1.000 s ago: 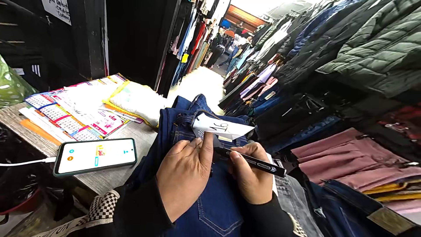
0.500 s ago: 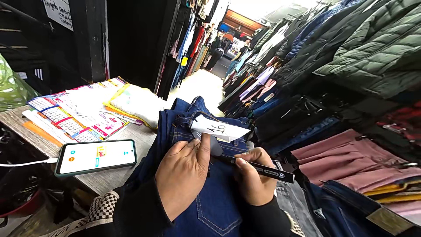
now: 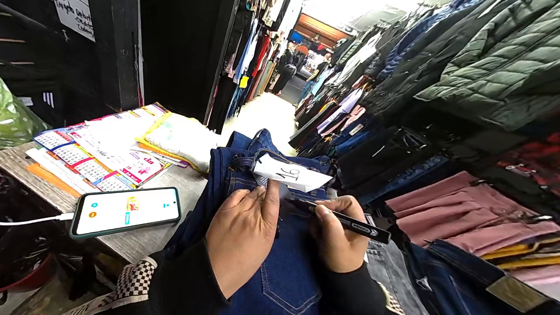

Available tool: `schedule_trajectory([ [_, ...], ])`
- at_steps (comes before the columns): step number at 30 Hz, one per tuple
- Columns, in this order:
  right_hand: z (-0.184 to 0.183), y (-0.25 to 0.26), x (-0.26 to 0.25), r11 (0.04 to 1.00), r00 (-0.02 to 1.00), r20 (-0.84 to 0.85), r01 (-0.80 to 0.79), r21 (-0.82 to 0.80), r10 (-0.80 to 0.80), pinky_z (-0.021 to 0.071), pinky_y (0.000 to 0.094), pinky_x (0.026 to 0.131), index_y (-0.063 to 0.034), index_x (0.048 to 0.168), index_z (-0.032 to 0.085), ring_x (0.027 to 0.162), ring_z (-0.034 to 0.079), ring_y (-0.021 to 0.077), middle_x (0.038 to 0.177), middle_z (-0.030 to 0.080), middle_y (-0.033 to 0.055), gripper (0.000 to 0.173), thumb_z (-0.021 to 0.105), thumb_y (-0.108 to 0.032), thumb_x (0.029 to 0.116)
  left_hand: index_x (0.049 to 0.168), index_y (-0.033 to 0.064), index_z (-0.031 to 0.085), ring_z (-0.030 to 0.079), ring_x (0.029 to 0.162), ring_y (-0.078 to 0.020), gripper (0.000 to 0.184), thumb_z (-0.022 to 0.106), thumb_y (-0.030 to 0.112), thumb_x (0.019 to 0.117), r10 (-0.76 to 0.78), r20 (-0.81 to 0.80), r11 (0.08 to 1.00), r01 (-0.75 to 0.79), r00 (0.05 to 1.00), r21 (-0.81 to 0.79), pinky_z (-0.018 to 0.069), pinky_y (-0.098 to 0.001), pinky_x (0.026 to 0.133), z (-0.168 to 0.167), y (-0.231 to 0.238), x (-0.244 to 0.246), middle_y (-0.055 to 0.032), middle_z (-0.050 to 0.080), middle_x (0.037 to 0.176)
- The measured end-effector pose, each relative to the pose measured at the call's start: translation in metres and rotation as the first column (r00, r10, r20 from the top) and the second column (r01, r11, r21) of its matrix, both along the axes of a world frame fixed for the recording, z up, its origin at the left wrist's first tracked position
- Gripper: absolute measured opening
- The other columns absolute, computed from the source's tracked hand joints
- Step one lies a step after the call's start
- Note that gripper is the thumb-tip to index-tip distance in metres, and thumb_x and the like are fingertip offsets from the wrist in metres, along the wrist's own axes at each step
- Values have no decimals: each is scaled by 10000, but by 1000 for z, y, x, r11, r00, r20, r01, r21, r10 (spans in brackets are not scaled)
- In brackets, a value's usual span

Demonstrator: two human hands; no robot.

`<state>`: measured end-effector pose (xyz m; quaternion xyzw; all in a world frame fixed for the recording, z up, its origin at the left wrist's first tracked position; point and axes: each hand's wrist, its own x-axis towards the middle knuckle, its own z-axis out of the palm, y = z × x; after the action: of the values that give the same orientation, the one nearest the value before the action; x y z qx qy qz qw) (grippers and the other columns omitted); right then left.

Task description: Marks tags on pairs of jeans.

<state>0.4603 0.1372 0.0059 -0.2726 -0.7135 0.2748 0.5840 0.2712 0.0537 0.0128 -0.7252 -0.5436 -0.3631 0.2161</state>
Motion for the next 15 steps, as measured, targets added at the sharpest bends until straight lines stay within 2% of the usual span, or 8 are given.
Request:
schedule_trajectory([
  [2, 0, 1, -1, 1000, 1000, -12, -2, 19, 3, 508, 224, 439, -158, 1041, 573, 488, 579, 84, 706, 642, -13, 89, 620, -166, 966, 1391, -35, 559, 687, 1182, -210, 534, 667, 56, 876, 2, -3, 1000, -2, 1000, 2, 479, -361, 1071, -1, 0, 0, -133, 676, 1337],
  [5, 0, 2, -4, 1000, 1000, 10, 7, 0, -7, 529, 233, 459, -136, 1087, 584, 517, 608, 107, 721, 652, 13, 140, 637, -191, 970, 1391, -29, 561, 682, 1189, -203, 555, 691, 64, 859, 12, -16, 1000, -12, 1000, 2, 476, -359, 1068, -1, 0, 0, -125, 667, 1356],
  [10, -1, 3, -3, 1000, 997, 71, -7, -19, 8, 516, 227, 466, -134, 1066, 590, 513, 591, 106, 706, 631, 14, 131, 642, -199, 965, 1396, -38, 553, 687, 1177, -210, 552, 679, 62, 868, 8, -8, 1000, -8, 1000, -2, 479, -364, 1068, -1, 0, 1, -131, 677, 1334],
  [15, -3, 1, 0, 999, 999, 47, -10, -30, 11, 488, 214, 430, -164, 955, 573, 460, 542, 70, 669, 606, -22, 54, 614, -137, 932, 1388, -49, 554, 686, 1180, -223, 566, 692, 58, 850, -3, -11, 1000, 3, 1000, -5, 474, -370, 1074, 0, -1, 0, -147, 673, 1337],
])
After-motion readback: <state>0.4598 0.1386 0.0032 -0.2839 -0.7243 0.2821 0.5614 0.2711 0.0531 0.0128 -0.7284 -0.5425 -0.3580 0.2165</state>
